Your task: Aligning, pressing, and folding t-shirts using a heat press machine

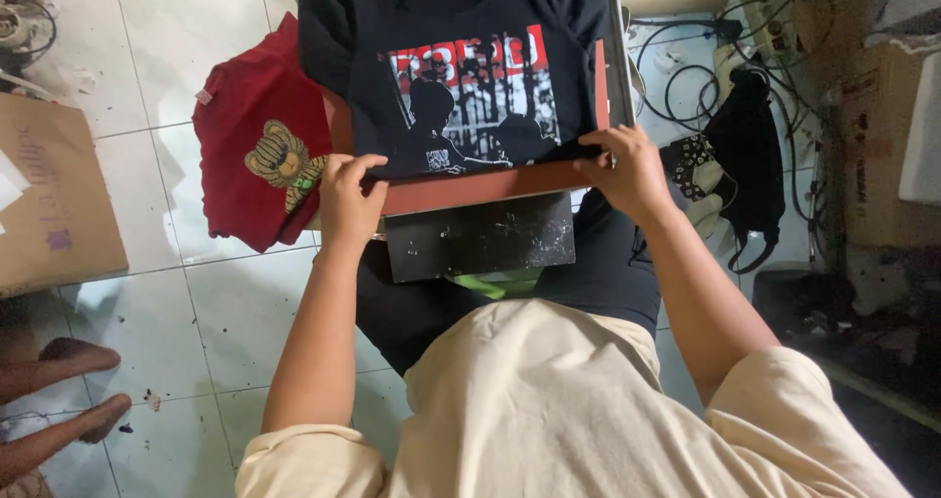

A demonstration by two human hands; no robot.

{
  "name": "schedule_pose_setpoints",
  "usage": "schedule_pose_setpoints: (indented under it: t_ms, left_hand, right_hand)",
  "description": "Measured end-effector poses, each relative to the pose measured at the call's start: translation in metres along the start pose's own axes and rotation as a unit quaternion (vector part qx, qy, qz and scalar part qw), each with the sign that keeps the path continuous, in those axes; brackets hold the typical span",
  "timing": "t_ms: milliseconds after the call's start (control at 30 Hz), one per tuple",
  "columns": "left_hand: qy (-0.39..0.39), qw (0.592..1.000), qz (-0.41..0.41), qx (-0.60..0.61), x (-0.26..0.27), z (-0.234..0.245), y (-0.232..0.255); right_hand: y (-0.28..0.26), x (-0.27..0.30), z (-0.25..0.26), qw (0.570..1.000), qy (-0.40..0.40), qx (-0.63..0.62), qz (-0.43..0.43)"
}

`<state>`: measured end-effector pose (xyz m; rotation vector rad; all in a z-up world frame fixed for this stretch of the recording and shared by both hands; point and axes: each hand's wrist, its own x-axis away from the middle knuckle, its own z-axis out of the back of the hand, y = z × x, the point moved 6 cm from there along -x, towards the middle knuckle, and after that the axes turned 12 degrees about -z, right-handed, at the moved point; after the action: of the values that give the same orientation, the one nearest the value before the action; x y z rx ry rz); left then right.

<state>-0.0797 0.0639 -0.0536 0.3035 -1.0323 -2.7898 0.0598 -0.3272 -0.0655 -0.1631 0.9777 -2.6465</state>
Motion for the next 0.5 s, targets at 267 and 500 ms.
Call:
schedule_pose_setpoints:
  t_ms: [267, 500]
  left_hand:
    - [0.044, 0.983, -0.126, -0.122, 0.009, 0.007, 0.022]
    - [0.026, 0.962, -0.217, -0.161, 0.01, 0.012, 0.027]
  right_hand:
    - [-0.003, 0.005, -0.007, 0.987, 0.058, 0.129, 0.077]
    - [-0.054, 0.013, 0.019, 0.966, 0.097, 0.162, 0.179]
